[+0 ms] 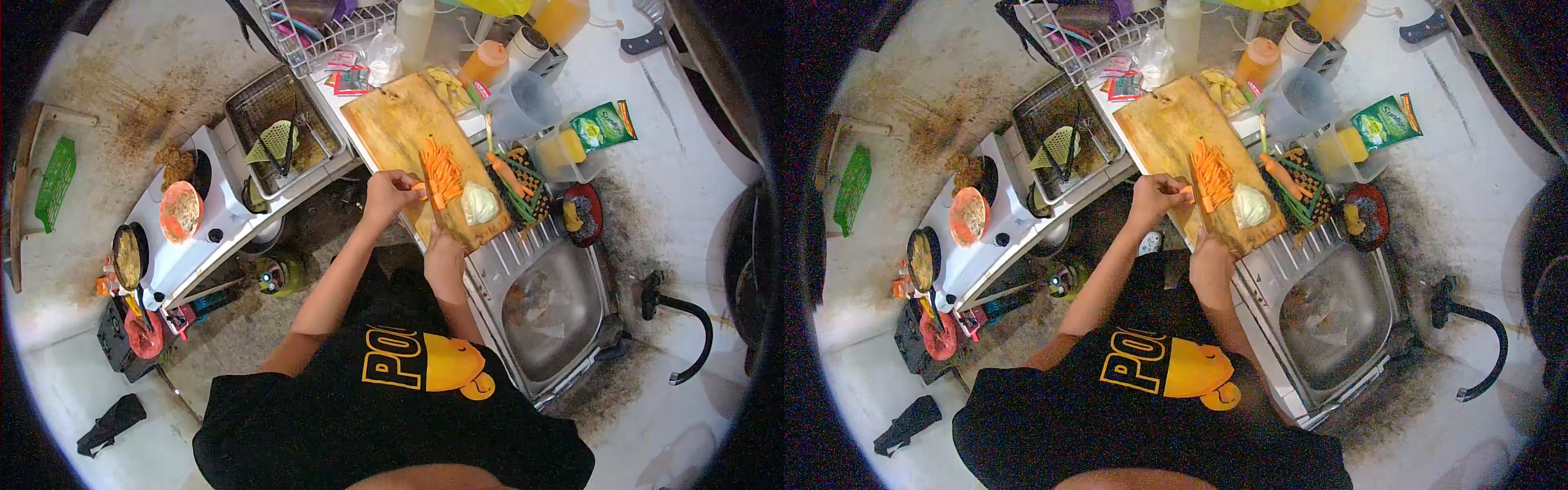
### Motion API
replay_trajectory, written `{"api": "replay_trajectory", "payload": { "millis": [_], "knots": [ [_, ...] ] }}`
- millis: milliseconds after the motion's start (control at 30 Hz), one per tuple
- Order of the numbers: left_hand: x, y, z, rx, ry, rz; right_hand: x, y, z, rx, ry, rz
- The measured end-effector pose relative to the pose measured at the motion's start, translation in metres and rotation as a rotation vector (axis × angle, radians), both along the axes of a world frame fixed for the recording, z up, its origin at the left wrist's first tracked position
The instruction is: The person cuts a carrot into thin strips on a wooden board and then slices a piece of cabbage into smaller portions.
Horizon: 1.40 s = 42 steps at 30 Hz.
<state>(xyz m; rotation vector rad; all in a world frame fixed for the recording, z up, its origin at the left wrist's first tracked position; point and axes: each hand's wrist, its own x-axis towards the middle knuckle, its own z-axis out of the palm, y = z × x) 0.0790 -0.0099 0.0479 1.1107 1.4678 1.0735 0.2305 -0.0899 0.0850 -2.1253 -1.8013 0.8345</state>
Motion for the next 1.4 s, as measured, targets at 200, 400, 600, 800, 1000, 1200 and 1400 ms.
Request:
{"api": "replay_trajectory", "payload": {
  "millis": [200, 400, 600, 800, 1000, 1200, 1400],
  "knots": [
    [-0.003, -0.005, 0.017, 0.032, 0.173, 0.002, 0.007, 0.008, -0.011, 0.065, -0.002, 0.025],
    [-0.004, 0.001, 0.003, 0.010, -0.007, 0.005, 0.011, 0.004, 0.000, 0.114, 0.159, 0.022],
    [-0.006, 0.003, -0.009, -0.007, -0.033, -0.020, 0.020, -0.010, 0.015, 0.359, 0.442, -0.134],
    [-0.007, 0.003, 0.015, -0.064, 0.004, -0.046, 0.035, -0.017, -0.002, 0.174, 0.338, -0.092],
    [-0.005, 0.005, 0.008, -0.024, -0.087, -0.024, 0.024, -0.020, -0.025, 0.308, 0.261, 0.002],
    [-0.009, 0.007, 0.002, -0.052, -0.070, -0.091, 0.015, -0.022, -0.018, 0.225, 0.174, 0.005],
    [-0.009, 0.008, -0.006, -0.045, -0.168, -0.063, 0.010, -0.018, 0.000, 0.023, 0.102, -0.026]
  ]
}}
